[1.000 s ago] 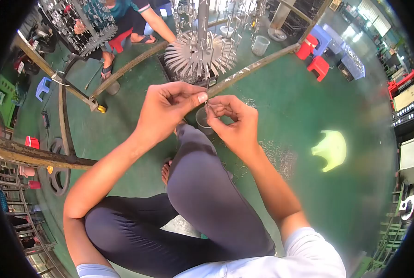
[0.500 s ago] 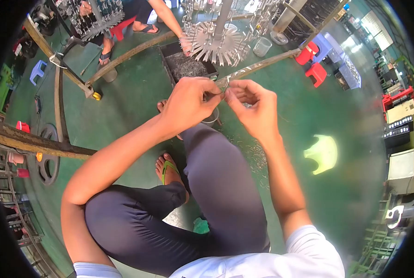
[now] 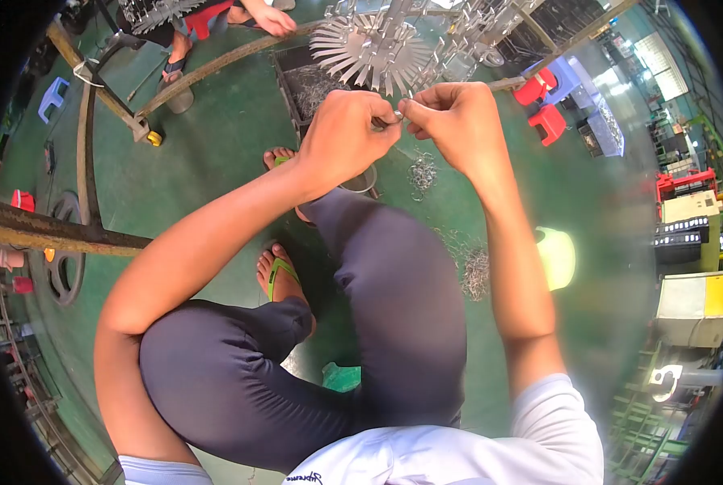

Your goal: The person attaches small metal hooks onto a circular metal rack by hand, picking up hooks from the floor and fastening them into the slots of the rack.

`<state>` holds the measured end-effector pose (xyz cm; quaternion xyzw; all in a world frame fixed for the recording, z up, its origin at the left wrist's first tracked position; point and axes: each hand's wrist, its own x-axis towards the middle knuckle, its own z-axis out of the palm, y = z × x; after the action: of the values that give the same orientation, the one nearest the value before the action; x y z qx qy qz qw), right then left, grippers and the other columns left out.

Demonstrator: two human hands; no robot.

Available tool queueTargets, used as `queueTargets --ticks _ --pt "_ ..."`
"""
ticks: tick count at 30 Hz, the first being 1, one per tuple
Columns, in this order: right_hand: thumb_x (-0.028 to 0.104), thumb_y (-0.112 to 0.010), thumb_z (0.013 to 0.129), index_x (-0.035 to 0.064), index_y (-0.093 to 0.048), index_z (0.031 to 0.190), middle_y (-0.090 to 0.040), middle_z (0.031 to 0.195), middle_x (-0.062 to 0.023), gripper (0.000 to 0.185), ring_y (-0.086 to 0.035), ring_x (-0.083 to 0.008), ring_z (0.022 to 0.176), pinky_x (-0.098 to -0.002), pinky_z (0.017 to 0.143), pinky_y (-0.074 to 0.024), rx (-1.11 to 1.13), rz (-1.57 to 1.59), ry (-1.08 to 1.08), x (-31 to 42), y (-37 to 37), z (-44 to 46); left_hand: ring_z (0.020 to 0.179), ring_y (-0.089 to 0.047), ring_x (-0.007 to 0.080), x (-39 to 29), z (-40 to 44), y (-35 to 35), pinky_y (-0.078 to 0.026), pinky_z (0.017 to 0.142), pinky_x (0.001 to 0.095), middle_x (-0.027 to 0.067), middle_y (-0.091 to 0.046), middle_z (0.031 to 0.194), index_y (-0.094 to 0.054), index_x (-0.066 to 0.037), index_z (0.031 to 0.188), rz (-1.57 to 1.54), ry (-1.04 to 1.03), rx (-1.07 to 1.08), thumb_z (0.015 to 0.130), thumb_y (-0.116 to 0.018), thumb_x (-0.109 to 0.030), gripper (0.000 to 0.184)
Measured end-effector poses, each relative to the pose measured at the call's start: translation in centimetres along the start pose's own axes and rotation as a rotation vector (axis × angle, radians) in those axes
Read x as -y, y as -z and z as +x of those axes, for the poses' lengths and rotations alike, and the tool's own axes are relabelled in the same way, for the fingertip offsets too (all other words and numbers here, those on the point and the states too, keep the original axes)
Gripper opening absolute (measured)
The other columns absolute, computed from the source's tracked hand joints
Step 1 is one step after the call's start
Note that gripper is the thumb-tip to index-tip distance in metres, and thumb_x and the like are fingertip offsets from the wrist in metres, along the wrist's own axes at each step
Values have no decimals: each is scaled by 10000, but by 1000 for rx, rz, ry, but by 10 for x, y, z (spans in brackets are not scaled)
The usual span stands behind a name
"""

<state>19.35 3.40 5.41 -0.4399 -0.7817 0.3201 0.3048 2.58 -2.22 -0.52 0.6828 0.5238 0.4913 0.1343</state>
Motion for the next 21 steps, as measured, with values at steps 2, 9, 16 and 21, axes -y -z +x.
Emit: queueTargets --ticks 2,9,16,21 --pt "164 -745 804 -64 -775 857 -730 673 -141 236 -702 -163 614 -320 632 -550 2 -16 5 0 -2 5 611 -668 194 4 0 -2 -511 589 327 131 -696 751 -745 37 861 1 5 -16 829 -768 -101 144" --pt "163 -743 803 -53 -776 839 -729 672 -139 221 -712 -186 618 -336 641 -557 -36 -53 62 -7 -8 21 836 -721 208 7 3 1 -581 770 329 142 -744 972 -718 70 1020 -446 602 21 926 -712 -206 292" --pt "181 -751 828 -32 -788 840 -743 687 -119 216 -694 -148 606 -313 609 -536 -97 -40 100 -22 -15 36 1246 -621 331 28 15 -8 -527 1086 420 276 -592 1343 -466 130 1355 -1169 777 -190 1077 -535 -228 458" --pt "184 -744 839 -28 -786 835 -752 697 -104 216 -692 -135 607 -304 610 -536 -111 -14 123 -31 -16 40 1232 -635 333 28 22 -15 -535 1087 427 278 -613 1312 -516 121 1277 -1227 781 -252 1094 -526 -240 405"
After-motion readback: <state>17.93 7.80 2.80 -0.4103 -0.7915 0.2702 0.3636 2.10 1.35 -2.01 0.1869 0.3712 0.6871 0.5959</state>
